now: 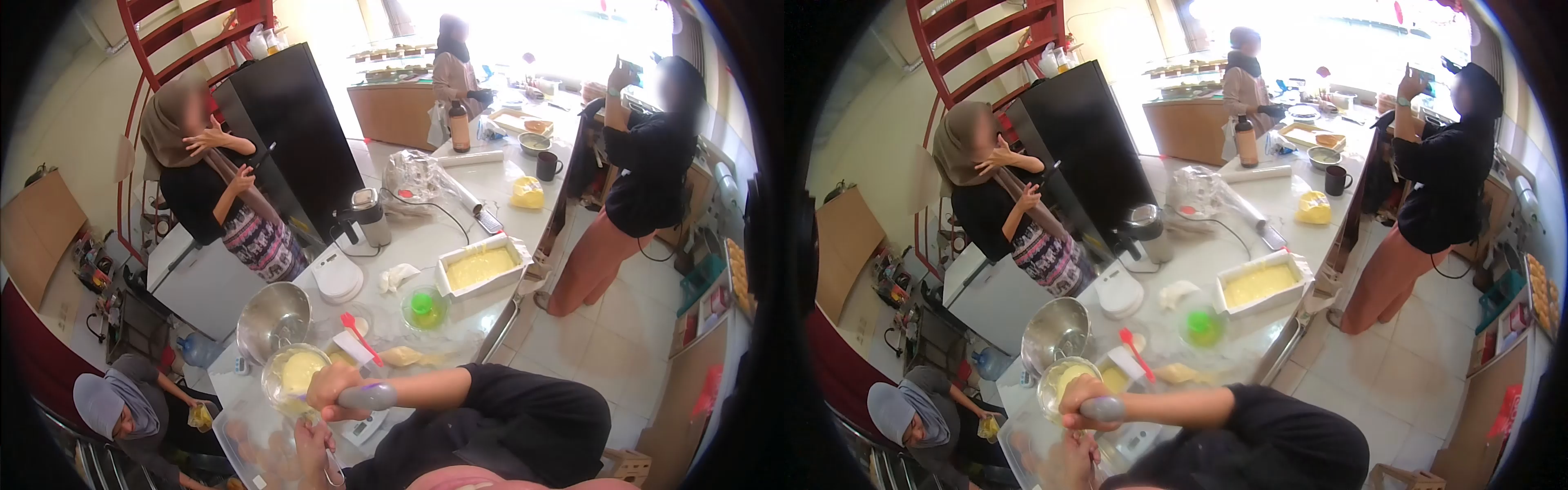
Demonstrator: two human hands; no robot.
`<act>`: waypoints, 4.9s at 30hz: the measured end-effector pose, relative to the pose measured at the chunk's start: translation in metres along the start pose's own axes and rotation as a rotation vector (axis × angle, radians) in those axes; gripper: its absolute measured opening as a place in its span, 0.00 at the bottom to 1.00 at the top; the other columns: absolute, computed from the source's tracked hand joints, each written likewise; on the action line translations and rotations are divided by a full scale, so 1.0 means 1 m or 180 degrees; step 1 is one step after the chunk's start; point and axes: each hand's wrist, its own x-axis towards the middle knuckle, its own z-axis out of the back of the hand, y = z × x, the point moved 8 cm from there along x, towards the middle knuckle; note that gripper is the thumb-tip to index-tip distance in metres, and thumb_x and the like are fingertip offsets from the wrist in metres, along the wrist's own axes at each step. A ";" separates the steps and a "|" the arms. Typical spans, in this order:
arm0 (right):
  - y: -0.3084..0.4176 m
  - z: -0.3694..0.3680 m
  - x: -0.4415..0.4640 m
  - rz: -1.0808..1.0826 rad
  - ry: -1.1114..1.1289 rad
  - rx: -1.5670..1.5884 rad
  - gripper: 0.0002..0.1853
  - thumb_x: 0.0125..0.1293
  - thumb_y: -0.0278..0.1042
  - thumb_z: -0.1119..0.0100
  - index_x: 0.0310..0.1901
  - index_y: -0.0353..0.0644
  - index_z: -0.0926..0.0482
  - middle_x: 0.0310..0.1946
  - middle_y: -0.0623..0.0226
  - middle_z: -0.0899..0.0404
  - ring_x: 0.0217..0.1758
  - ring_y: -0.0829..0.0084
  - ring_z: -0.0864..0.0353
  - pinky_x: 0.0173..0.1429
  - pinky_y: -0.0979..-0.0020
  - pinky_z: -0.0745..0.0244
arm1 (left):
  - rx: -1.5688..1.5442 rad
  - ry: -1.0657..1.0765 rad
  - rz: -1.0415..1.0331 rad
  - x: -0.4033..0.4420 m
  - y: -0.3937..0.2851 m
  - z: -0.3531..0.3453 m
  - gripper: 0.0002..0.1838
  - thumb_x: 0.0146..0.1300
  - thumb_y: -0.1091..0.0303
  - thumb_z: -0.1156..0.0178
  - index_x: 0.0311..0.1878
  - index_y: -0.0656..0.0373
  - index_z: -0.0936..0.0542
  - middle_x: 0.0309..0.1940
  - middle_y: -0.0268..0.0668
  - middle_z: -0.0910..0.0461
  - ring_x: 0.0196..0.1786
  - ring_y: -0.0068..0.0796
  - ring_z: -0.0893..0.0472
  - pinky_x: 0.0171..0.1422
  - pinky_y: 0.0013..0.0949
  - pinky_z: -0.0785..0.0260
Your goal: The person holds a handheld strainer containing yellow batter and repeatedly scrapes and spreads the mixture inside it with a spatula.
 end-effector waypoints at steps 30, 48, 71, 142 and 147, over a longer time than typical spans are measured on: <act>-0.036 0.002 -0.002 -0.0472 0.0063 -0.1209 0.19 0.56 0.36 0.47 0.12 0.42 0.38 0.07 0.63 0.42 0.11 0.64 0.39 0.17 0.69 0.46 | -0.0204 -0.0041 0.0084 -0.005 0.008 0.002 0.13 0.53 0.76 0.48 0.31 0.56 0.44 0.12 0.30 0.38 0.08 0.18 0.38 0.09 0.20 0.46; -0.043 0.000 0.008 -0.0725 -0.0152 -0.0349 0.19 0.57 0.32 0.46 0.12 0.40 0.39 0.08 0.64 0.44 0.11 0.67 0.45 0.18 0.70 0.48 | -0.0211 -0.0083 0.0089 0.000 0.010 -0.009 0.13 0.52 0.76 0.48 0.34 0.55 0.43 0.14 0.28 0.40 0.10 0.15 0.41 0.10 0.18 0.49; -0.040 0.038 0.007 -0.0701 -0.0558 -0.0573 0.19 0.57 0.35 0.47 0.13 0.40 0.37 0.08 0.64 0.43 0.11 0.66 0.44 0.18 0.69 0.48 | -0.0095 0.0066 0.0356 0.002 0.011 -0.017 0.11 0.53 0.77 0.50 0.32 0.56 0.42 0.14 0.29 0.39 0.11 0.15 0.40 0.11 0.19 0.45; -0.032 0.009 0.042 -0.0800 -0.0618 -0.0070 0.20 0.61 0.38 0.50 0.14 0.40 0.36 0.08 0.75 0.41 0.11 0.85 0.44 0.15 0.79 0.49 | 0.0189 -0.0471 0.0094 -0.006 -0.013 0.000 0.11 0.54 0.72 0.47 0.31 0.54 0.42 0.12 0.27 0.39 0.09 0.15 0.40 0.11 0.17 0.53; -0.053 0.015 0.049 -0.0891 -0.0591 -0.0372 0.12 0.52 0.34 0.41 0.18 0.36 0.28 0.11 0.68 0.31 0.15 0.81 0.35 0.20 0.75 0.39 | 0.0110 -0.0390 0.0159 -0.016 -0.018 0.005 0.11 0.54 0.73 0.47 0.31 0.54 0.41 0.13 0.26 0.40 0.09 0.13 0.42 0.10 0.16 0.56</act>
